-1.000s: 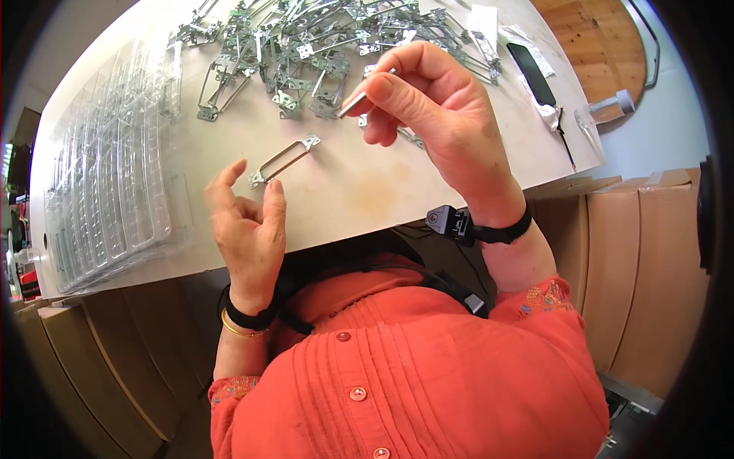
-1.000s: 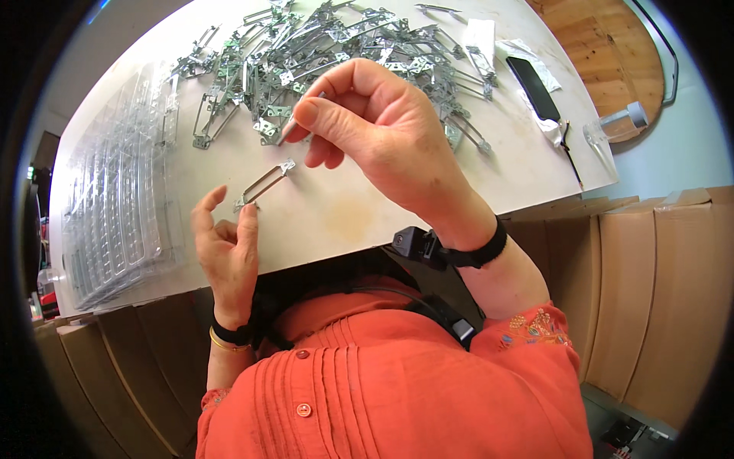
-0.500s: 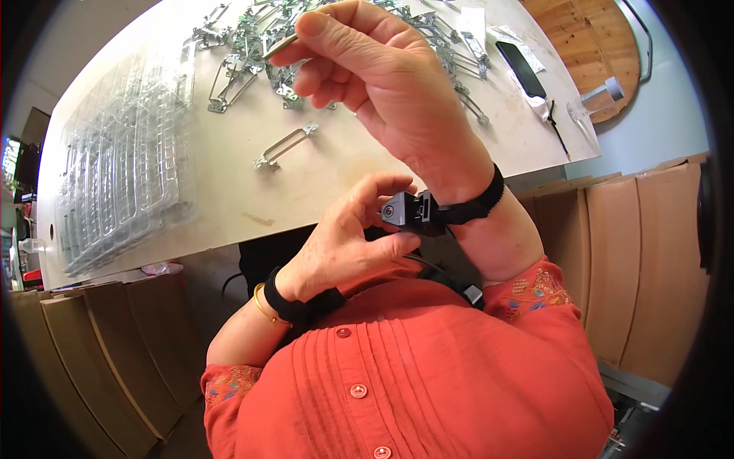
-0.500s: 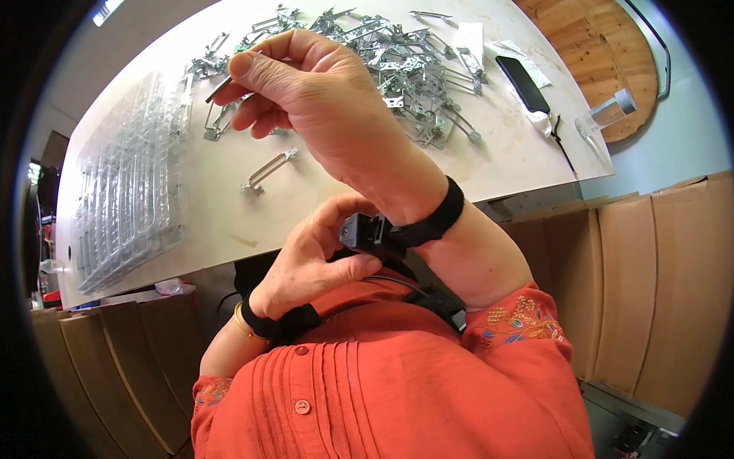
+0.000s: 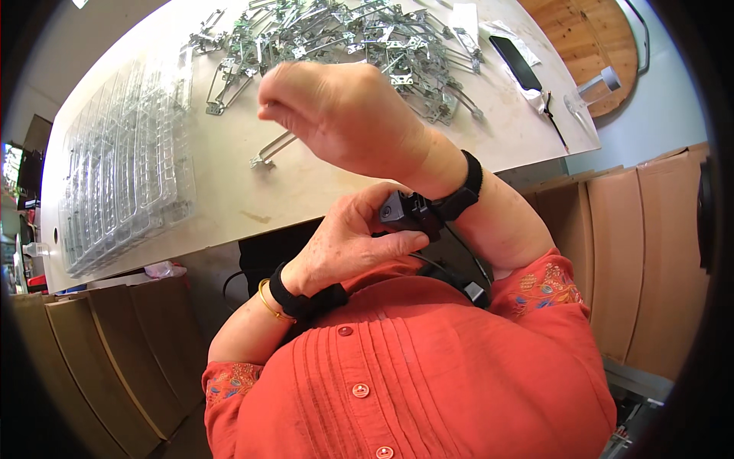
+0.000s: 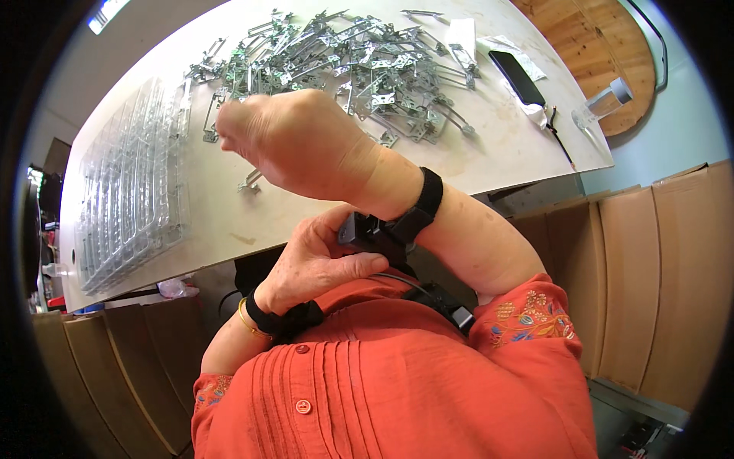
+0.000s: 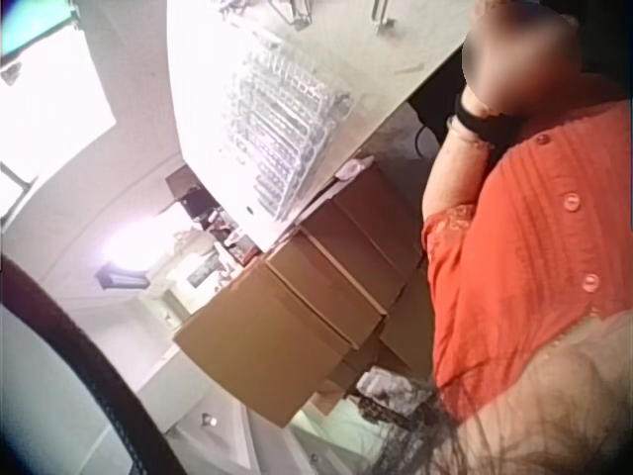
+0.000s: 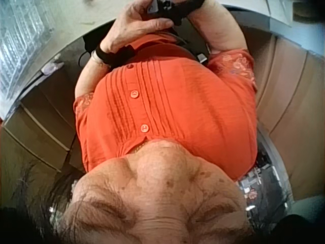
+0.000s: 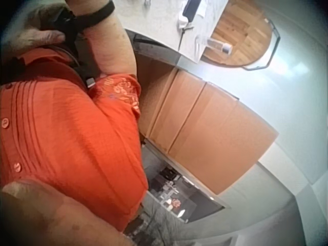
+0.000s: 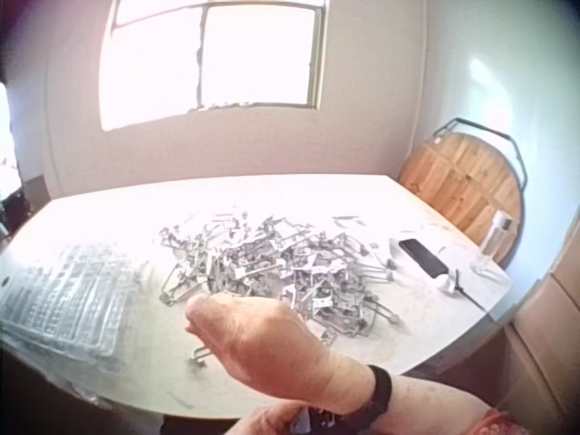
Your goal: The person assembles small metal hardware pieces by hand, inserting a thin metal rod into two bracket-like components and placing the assembled units into a clear plastic organizer tray. The person repeatedly picks up parts from a pile on the table, aligns them, and inserts the rod before moving the finished assembly into the tray.
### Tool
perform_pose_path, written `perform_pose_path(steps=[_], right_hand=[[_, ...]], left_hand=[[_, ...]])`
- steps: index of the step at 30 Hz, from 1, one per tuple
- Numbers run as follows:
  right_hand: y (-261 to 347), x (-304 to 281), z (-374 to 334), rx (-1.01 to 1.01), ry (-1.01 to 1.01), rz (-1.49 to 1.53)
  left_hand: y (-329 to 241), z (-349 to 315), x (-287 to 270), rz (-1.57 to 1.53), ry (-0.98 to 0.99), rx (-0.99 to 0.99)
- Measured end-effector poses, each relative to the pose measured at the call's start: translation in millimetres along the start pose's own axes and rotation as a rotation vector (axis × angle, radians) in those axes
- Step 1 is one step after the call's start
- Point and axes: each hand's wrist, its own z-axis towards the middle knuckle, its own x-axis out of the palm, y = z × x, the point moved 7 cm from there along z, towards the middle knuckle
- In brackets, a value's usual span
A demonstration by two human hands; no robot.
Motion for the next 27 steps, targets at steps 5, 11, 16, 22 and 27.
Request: perform_pose_path(steps=[5,11,16,22,27], right_hand=[[12,-4,1,-0.094,0.04,-0.028],[26,-25,14,-0.063,-0.012,0.046],[-6,-37,-3,0.165,-0.037,0.113],[-38,-20,-38,0.472,0.015,0.239],[-57,-1,-46,0.602,0.054,0.323]], left_hand=[[0,2,5,0.003,0.025,-0.004],[0,-6,-5,0.071,-0.064,0.055],[-41,-50,-52,0.664,-0.522,0.256],[-56,-88,-105,1.148,-1.028,0.395],[-49,-72,-112,1.317,-1.024,0.381]])
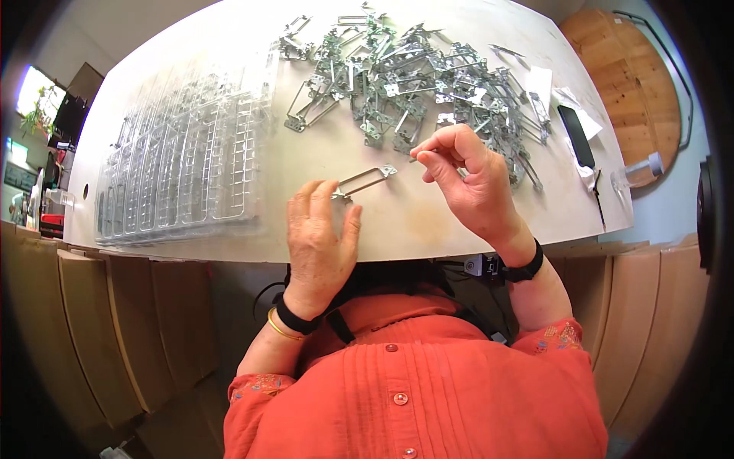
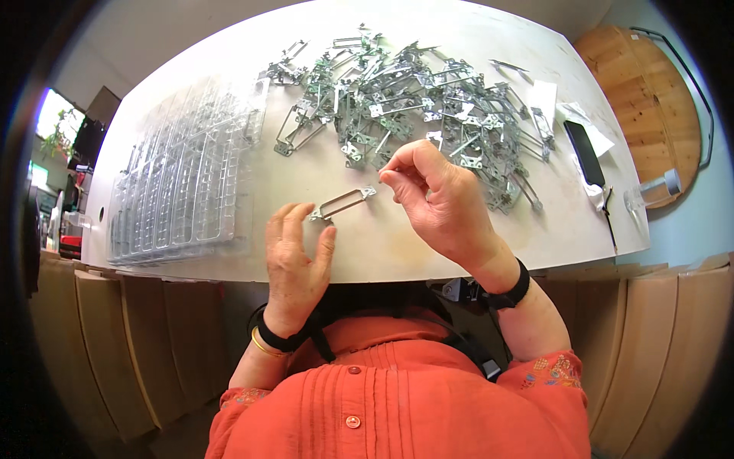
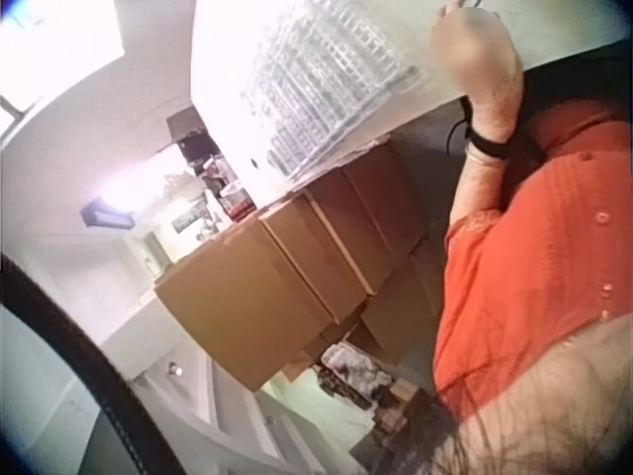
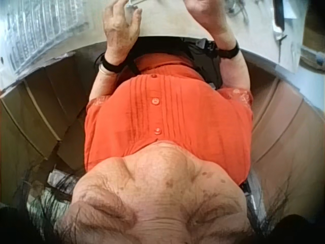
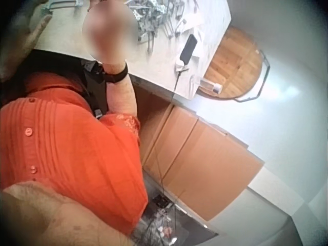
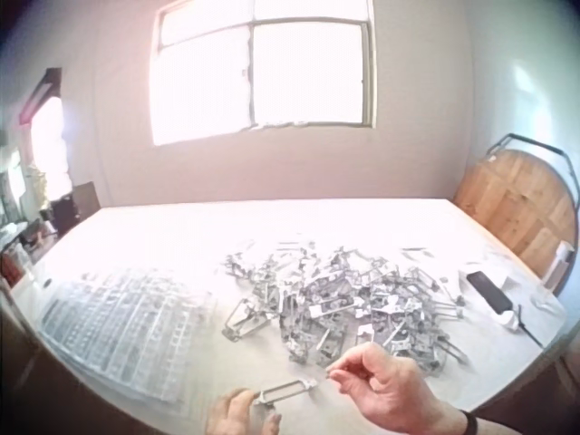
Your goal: The person assembles small metal hardware pieces by hand, inserting a thin metal rod into two bracket-like components and placing the assembled units into a clear plastic organizer tray. The person repeatedly picks up parts from a pile on the table, aligns them, and inserts the rod before moving the finished assembly into the tray.
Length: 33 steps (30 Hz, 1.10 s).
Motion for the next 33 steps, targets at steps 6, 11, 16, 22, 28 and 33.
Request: perform_pose_path(steps=[6,11,16,22,28,33], right_hand=[[-18,17,6,0.095,0.071,-0.018],[-34,25,4,0.145,0.1,-0.028],[-43,25,0,0.198,0.147,-0.037],[-47,28,-7,0.166,0.193,-0.031],[-59,26,-14,0.231,0.196,-0.031],[-60,26,-12,0.233,0.188,-0.038]], left_hand=[[0,4,20,0.003,0.074,-0.019],[8,3,26,-0.001,0.056,0.018],[10,0,28,-0.064,0.098,0.05],[12,-4,30,-0.154,0.117,0.075],[13,-5,31,-0.18,0.127,0.083],[14,-6,33,-0.215,0.138,0.083]])
